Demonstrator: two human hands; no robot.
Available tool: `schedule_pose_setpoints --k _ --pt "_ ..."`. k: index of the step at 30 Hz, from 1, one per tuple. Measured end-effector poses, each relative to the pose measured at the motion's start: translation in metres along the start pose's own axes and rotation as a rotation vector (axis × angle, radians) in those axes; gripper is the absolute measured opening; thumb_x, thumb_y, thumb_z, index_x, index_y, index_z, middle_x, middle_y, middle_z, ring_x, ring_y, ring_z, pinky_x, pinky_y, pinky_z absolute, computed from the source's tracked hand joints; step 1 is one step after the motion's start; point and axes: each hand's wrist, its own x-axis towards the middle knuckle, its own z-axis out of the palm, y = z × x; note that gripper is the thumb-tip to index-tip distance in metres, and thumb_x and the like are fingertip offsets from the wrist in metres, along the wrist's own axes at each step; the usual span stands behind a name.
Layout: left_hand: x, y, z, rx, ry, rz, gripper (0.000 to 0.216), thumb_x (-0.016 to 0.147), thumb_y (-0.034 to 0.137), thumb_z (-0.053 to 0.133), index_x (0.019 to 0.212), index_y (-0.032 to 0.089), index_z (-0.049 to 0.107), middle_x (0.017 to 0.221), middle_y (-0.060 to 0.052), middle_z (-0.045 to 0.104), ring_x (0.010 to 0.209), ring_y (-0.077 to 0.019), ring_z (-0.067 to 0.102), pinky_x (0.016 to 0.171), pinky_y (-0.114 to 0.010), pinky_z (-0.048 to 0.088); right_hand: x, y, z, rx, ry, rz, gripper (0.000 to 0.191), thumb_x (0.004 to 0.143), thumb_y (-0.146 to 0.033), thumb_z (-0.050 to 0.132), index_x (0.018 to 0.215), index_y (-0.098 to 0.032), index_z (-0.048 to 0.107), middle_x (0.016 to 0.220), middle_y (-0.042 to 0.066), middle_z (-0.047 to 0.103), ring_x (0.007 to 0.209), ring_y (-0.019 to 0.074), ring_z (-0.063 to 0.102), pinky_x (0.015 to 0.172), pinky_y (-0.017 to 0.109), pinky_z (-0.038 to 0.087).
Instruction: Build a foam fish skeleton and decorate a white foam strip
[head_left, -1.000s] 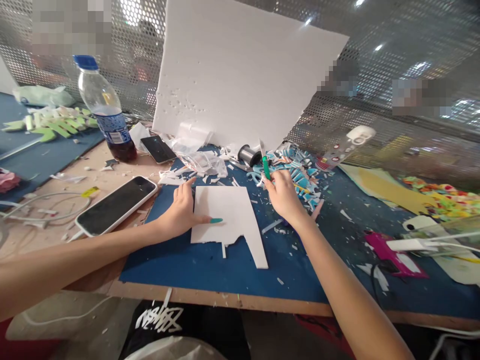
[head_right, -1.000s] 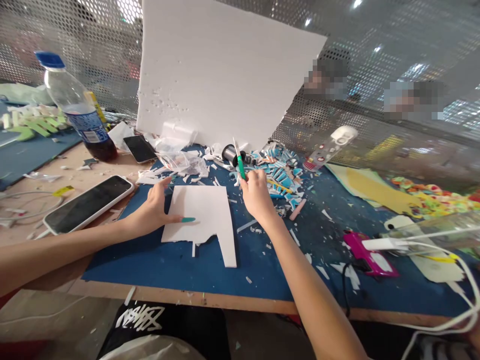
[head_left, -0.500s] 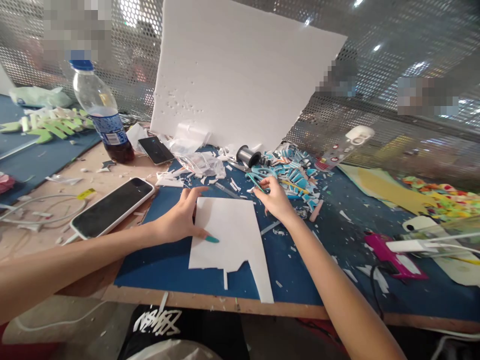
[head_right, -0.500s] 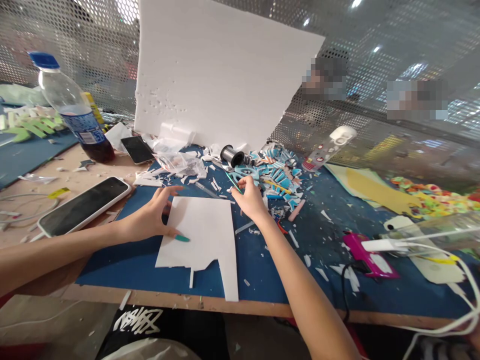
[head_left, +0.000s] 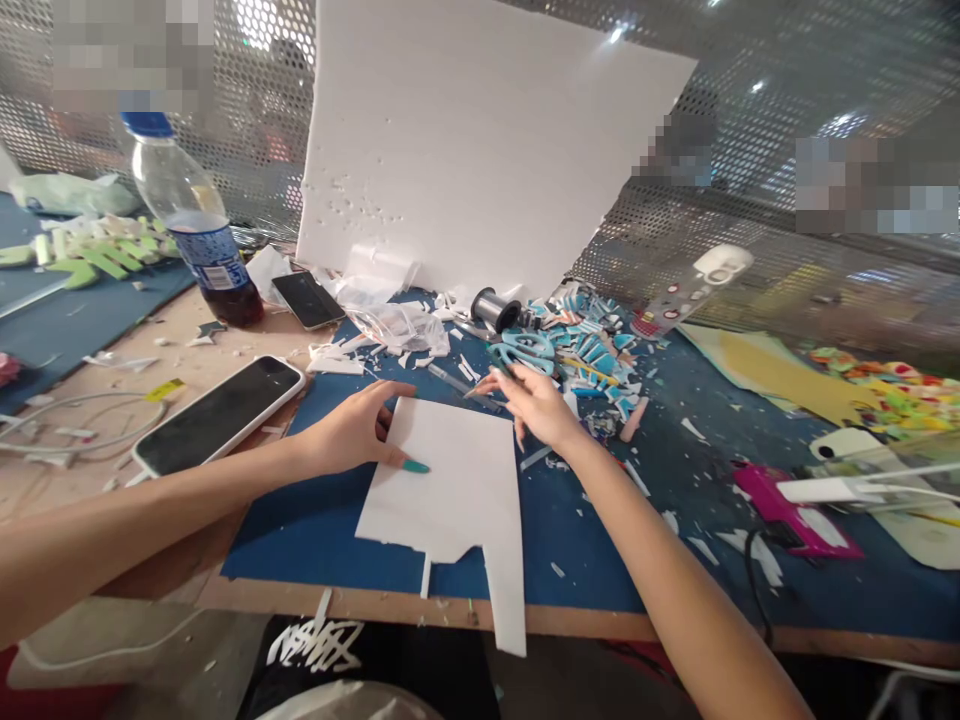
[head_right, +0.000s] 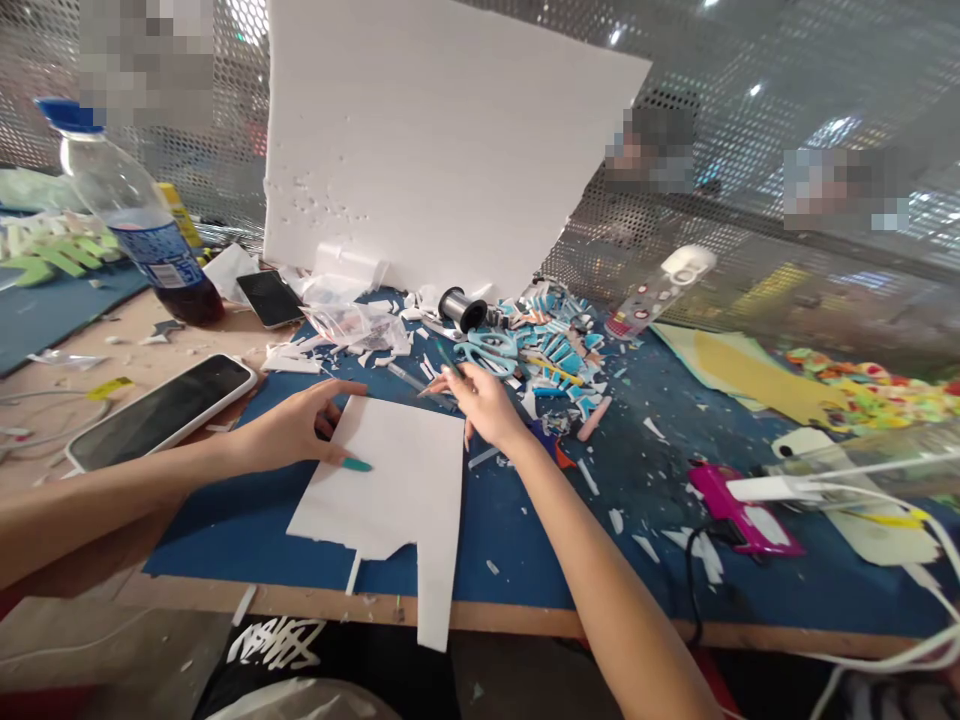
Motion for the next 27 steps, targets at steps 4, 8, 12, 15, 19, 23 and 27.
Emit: schedule_pose_setpoints --k 4,8,12,15,19,23,27 --pt "-0.002 -0.007 0.004 0.023 0.037 0.033 0.077 0.063 0.036 0.075 0.129 0.018 0.04 0.119 -0.013 0.053 0.085 -0.0223 0.06 0.068 -0.036 0.056 -0.003 -0.001 0.007 -0.255 0.008 -0.069 0.033 0.09 -0.045 0.044 0.096 -0.017 0.062 0.09 0.007 0.069 0.044 0.0092 0.05 0.04 0.022 0.039" --pt "-0.008 -0.008 0.007 0.257 0.216 0.189 0.072 0.069 0.038 0.073 0.131 0.021 0.04 0.131 -0.014 0.047 0.114 -0.033 0.049 0.089 -0.05 0.049 -0.004 -0.001 0.004 -0.411 0.147 -0.108 0.034 0.093 -0.041 0.042 0.105 -0.016 0.06 0.08 0.006 0.068 0.046 0.0121 0.052 0.046 0.024 0.039" --pt "-0.017 0.003 0.013 0.451 0.189 0.601 0.055 0.089 0.034 0.053 0.137 0.015 0.033 0.14 -0.018 0.041 0.131 -0.0314 0.036 0.107 -0.053 0.032 -0.004 -0.004 0.003 -0.438 0.144 -0.175 0.033 0.095 -0.032 0.038 0.109 -0.015 0.062 0.082 0.007 0.071 0.049 0.013 0.055 0.052 0.024 0.042" --pt "-0.023 0.011 0.021 0.501 -0.28 0.897 0.077 0.089 0.049 0.049 0.148 0.015 0.014 0.153 -0.015 0.026 0.143 -0.0296 0.019 0.117 -0.048 0.017 -0.008 -0.012 0.006 -0.496 0.026 -0.226 0.037 0.094 -0.024 0.038 0.125 -0.014 0.057 0.065 0.003 0.068 0.057 0.015 0.06 0.062 0.023 0.045" --pt "-0.029 0.015 0.026 0.583 -0.436 0.796 0.078 0.091 0.054 0.043 0.15 0.019 0.005 0.156 -0.009 0.012 0.144 -0.028 0.011 0.118 -0.05 0.003 -0.016 -0.026 0.011 -0.567 -0.24 -0.273 0.051 0.094 -0.018 0.038 0.144 -0.023 0.036 0.051 -0.004 0.06 0.048 0.0097 0.05 0.06 0.019 0.042" --pt "-0.035 0.019 0.018 0.671 -0.432 0.707 0.075 0.09 0.045 0.048 0.15 0.023 0.008 0.156 -0.006 0.013 0.144 -0.028 0.015 0.117 -0.05 0.01 -0.023 -0.04 0.011 -0.668 -0.334 -0.321 0.046 0.096 -0.023 0.038 0.141 -0.025 0.041 0.053 -0.004 0.062 0.044 0.0068 0.024 0.046 0.016 0.027" --pt "-0.035 0.022 0.01 0.74 -0.426 0.695 0.078 0.088 0.04 0.056 0.15 0.026 0.01 0.155 -0.008 0.018 0.143 -0.0312 0.018 0.115 -0.052 0.02 -0.022 -0.041 0.008 -0.658 -0.273 -0.331 0.044 0.096 -0.032 0.041 0.14 -0.028 0.044 0.069 -0.001 0.07 0.044 0.0064 0.021 0.044 0.017 0.027"
